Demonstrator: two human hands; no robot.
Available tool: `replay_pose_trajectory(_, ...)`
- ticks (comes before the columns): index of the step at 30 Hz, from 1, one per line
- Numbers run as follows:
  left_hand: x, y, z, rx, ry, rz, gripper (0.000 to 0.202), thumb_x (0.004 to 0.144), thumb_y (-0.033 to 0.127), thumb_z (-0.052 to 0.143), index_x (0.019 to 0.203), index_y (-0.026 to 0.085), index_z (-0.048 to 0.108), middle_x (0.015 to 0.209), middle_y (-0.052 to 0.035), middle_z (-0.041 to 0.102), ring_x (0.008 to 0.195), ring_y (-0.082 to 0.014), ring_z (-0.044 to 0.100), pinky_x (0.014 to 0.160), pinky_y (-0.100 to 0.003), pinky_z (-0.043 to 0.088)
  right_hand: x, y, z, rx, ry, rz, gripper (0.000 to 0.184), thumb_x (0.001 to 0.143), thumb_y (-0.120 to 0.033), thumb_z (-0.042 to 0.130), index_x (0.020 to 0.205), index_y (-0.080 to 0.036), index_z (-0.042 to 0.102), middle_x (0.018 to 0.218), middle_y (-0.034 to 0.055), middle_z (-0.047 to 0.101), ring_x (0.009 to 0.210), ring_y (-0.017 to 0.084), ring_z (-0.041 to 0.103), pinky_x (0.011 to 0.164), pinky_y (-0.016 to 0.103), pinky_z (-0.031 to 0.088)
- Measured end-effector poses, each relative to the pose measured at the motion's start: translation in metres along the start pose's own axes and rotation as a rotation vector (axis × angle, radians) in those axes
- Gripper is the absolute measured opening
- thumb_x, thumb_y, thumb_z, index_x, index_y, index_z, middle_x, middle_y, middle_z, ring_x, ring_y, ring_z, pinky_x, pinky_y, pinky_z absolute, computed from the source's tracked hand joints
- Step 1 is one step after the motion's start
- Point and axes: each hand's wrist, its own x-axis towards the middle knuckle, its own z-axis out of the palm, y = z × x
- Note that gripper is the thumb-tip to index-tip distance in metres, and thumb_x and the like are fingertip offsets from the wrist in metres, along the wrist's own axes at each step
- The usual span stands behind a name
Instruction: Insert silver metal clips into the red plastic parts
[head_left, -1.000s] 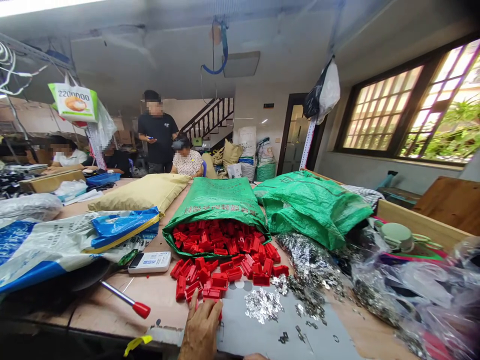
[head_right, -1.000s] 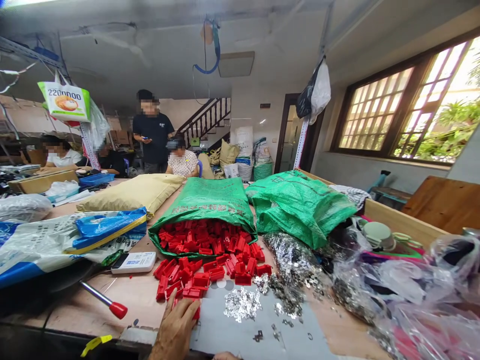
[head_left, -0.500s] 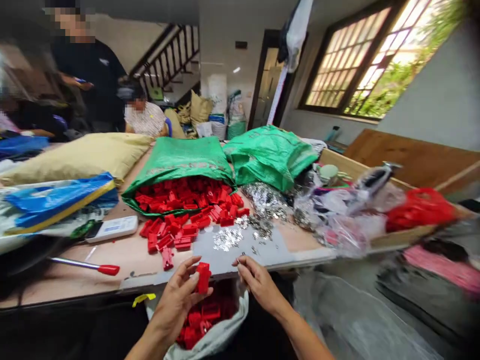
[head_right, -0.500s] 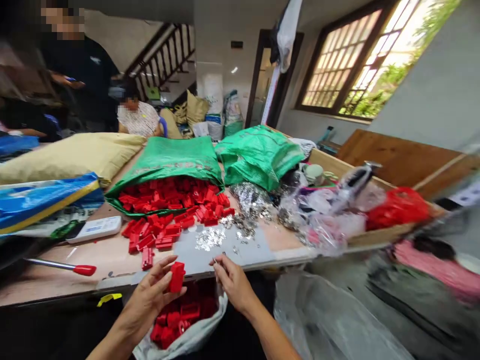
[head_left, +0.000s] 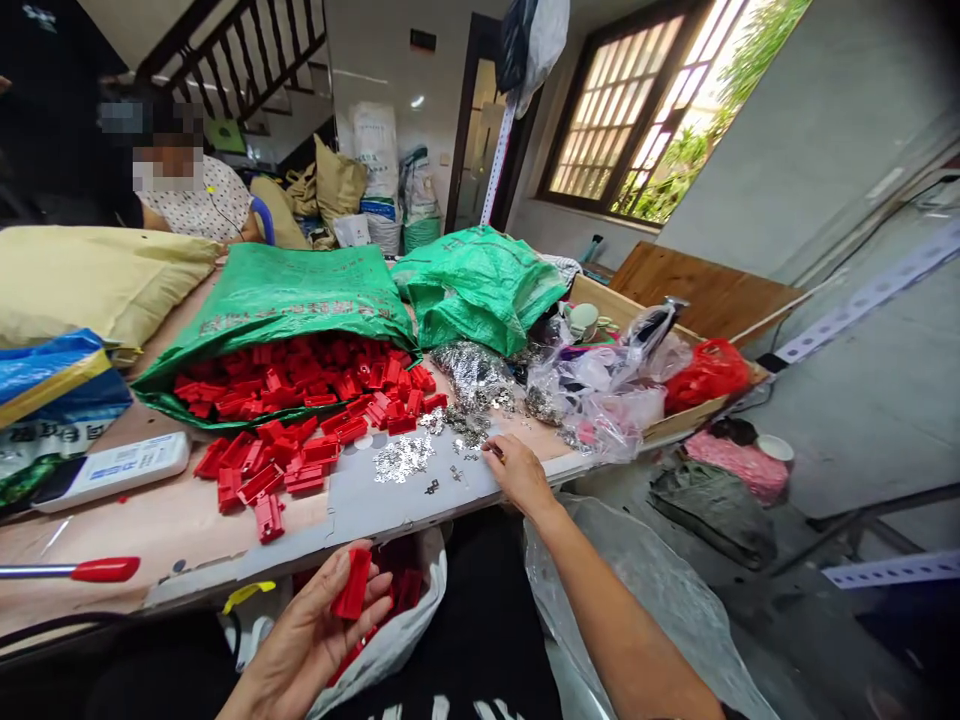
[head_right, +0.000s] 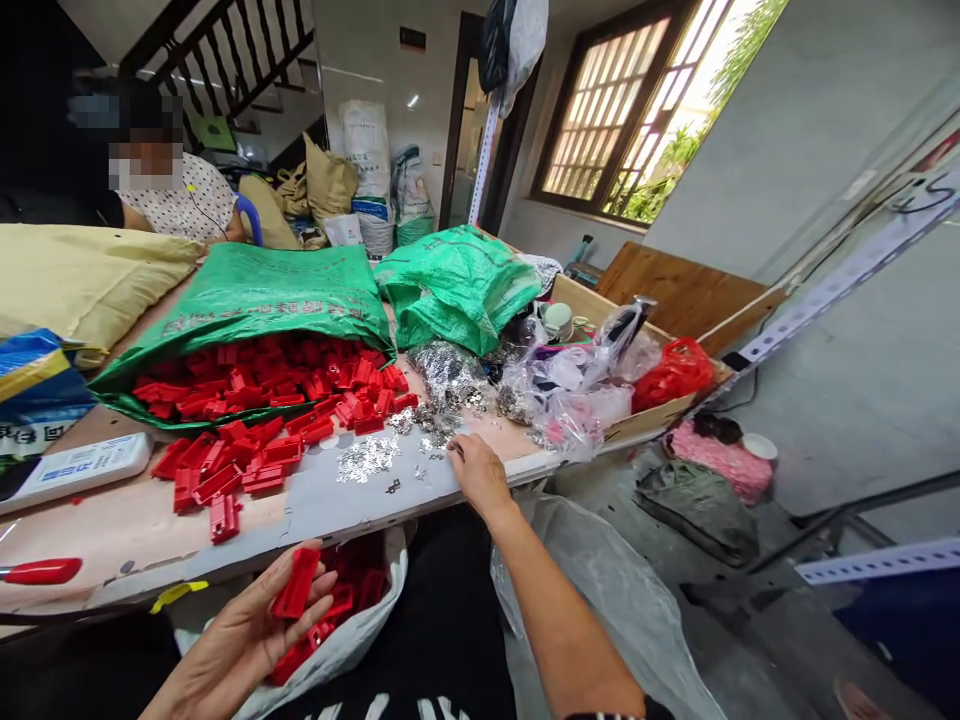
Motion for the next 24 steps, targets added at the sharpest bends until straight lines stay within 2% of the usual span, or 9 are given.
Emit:
replay_pose_trajectory(2,0.001,0.000,-0.002,0.002,-0.011,0.002,0.029,0.080,0.017,0.067,0.109,0.012,0.064,0.097,-0.0121,0.072,0.088,-0.0260,0.071,0.079,-0.040,0.060,0.005,-0.002,0.000,-0.039,-0.030,0.000,0.015,0.086,-0.018,0.052,0.093,-0.020,0.065,0.095,0.0050,0.064,0.087,0.018,0.059,0.075,0.026,0.040)
replay_pose_trajectory(6,0.005,0.000,-0.005,0.019,0.003,0.034,0.030,0.082,0.016,0.065,0.111,0.015,0.063,0.099,-0.0117,0.072,0.070,-0.0170,0.070,0.064,-0.029,0.060,0.007,-0.007,0.003,-0.049,-0.060,-0.007,0.013,0.087,-0.020,0.053,0.092,-0.020,0.065,0.095,0.0048,0.065,0.087,0.018,0.059,0.075,0.026,0.039)
replay_pose_trajectory(11,0.008,-0.003,-0.002,0.010,0.012,0.042,0.031,0.083,0.015,0.064,0.114,0.014,0.060,0.108,-0.0146,0.070,0.080,-0.0186,0.071,0.062,-0.026,0.060,0.004,-0.008,0.006,-0.047,-0.066,-0.004,0.010,0.085,-0.023,0.057,0.091,-0.022,0.065,0.092,0.0034,0.066,0.085,0.018,0.059,0.070,0.025,0.038)
replay_pose_trajectory(14,0.008,-0.002,0.002,0.021,-0.016,0.044,0.036,0.082,0.011,0.064,0.118,0.015,0.058,0.106,-0.0134,0.070,0.076,-0.0177,0.072,0.063,-0.026,0.060,0.002,-0.007,0.006,-0.003,-0.043,-0.011,0.011,0.085,-0.024,0.055,0.090,-0.022,0.064,0.092,0.0035,0.066,0.084,0.018,0.059,0.071,0.026,0.039)
replay_pose_trajectory(19,0.006,0.002,0.010,-0.017,-0.155,0.112,0.044,0.077,0.003,0.066,0.118,0.016,0.057,0.100,-0.0104,0.071,0.088,-0.0222,0.071,0.082,-0.035,0.059,-0.008,-0.019,0.004,0.392,-0.022,-0.069,0.012,0.085,-0.029,0.054,0.088,-0.021,0.062,0.082,0.0010,0.066,0.077,0.017,0.058,0.072,0.026,0.041)
replay_pose_trajectory(24,0.002,0.005,0.014,-0.059,-0.286,0.158,0.046,0.075,0.007,0.071,0.118,0.017,0.057,0.097,-0.0078,0.071,0.090,-0.0218,0.070,0.089,-0.038,0.055,-0.037,-0.061,0.002,0.748,-0.212,-0.151,0.017,0.084,-0.034,0.058,0.086,-0.018,0.062,0.075,-0.0010,0.061,0.069,0.013,0.054,0.065,0.023,0.041)
